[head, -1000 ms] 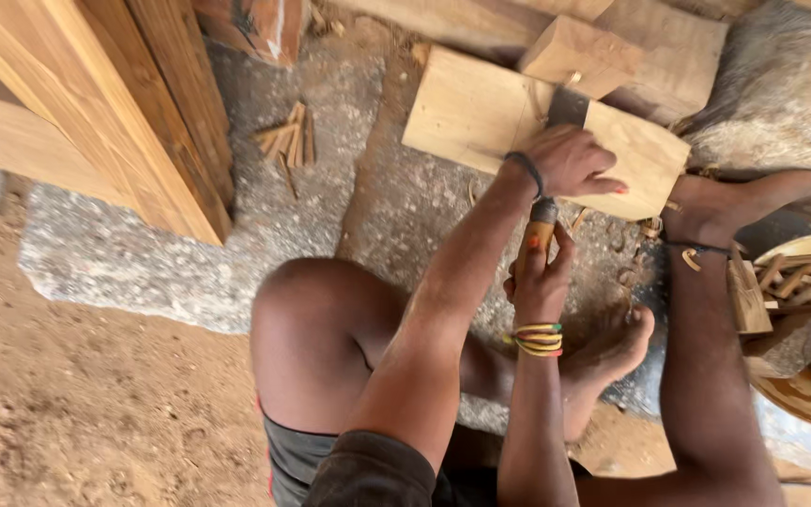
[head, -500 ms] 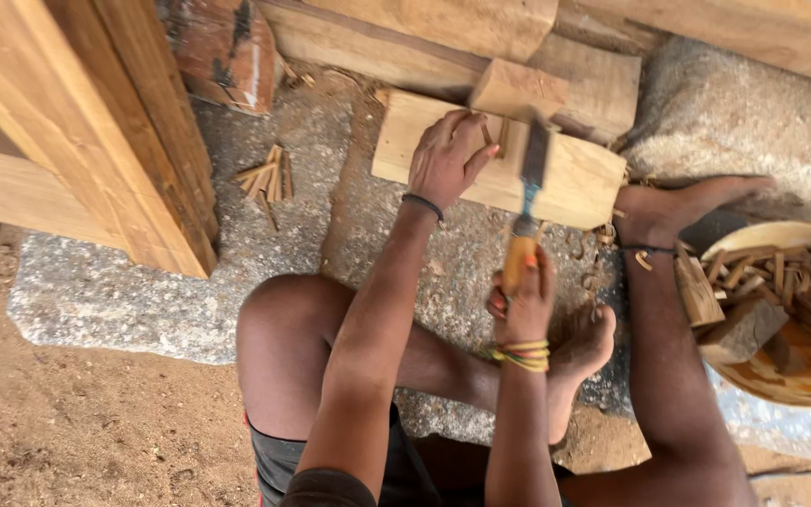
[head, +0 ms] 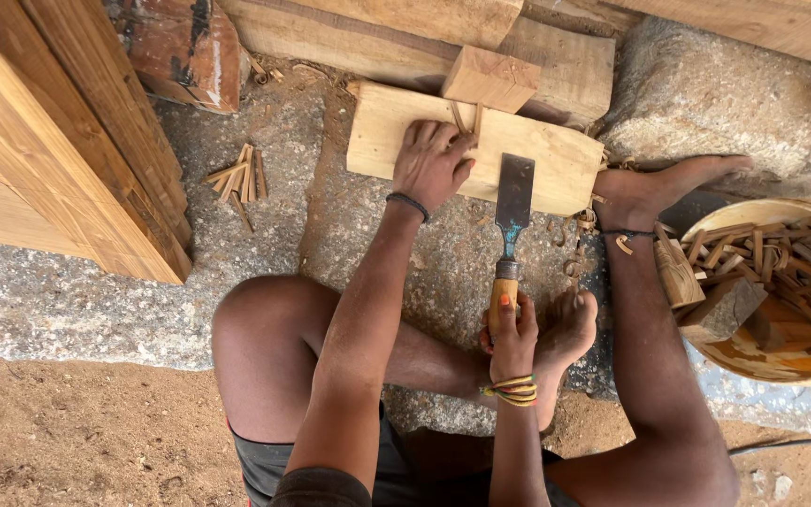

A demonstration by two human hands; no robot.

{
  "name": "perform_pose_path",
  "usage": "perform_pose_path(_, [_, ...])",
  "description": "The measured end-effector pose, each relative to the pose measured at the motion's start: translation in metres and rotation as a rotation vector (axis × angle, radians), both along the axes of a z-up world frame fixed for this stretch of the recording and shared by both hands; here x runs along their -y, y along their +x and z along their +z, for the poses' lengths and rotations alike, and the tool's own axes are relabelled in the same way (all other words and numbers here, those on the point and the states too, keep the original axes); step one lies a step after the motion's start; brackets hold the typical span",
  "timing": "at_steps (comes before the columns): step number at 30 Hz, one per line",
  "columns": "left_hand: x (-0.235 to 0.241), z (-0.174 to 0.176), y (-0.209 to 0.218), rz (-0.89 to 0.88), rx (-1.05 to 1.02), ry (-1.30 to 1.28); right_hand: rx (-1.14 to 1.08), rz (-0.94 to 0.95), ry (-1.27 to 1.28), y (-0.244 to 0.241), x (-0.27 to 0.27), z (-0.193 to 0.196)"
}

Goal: The person sits cross-legged on the ground and uses a chisel to carve a rectangular wooden plank. They repeatedly strike the chisel with a mallet to remove wood shavings, occasionally clearing the debris into a nearby bucket.

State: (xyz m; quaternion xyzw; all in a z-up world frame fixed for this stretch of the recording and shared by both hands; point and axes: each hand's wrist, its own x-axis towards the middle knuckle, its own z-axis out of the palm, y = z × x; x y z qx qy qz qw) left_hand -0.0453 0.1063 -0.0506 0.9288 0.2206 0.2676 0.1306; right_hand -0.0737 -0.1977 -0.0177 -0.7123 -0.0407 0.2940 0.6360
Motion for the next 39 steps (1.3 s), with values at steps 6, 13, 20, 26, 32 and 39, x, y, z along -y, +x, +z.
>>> perform_pose_path(6, [-0.002, -0.002, 0.001, 0.079, 0.032, 0.089, -0.034, 0.005, 0.000, 0.000, 0.004, 0.022])
perform_pose_path(13, [-0.002, -0.007, 0.009, 0.139, 0.129, 0.029, -0.010, 0.007, -0.099, -0.005, 0.001, 0.041])
perform_pose_path(20, [-0.002, -0.015, 0.010, 0.072, 0.129, 0.059, -0.005, 0.028, -0.083, -0.008, -0.001, 0.040])
perform_pose_path(26, [0.001, -0.005, 0.004, 0.060, 0.061, 0.032, -0.002, 0.030, -0.126, -0.006, 0.003, 0.039])
perform_pose_path(32, [-0.001, 0.001, 0.000, 0.062, -0.023, 0.014, -0.002, 0.036, -0.111, -0.005, 0.008, 0.034])
perform_pose_path(39, [-0.003, -0.011, 0.014, 0.145, 0.022, 0.024, -0.029, 0.024, -0.087, -0.004, 0.009, 0.032])
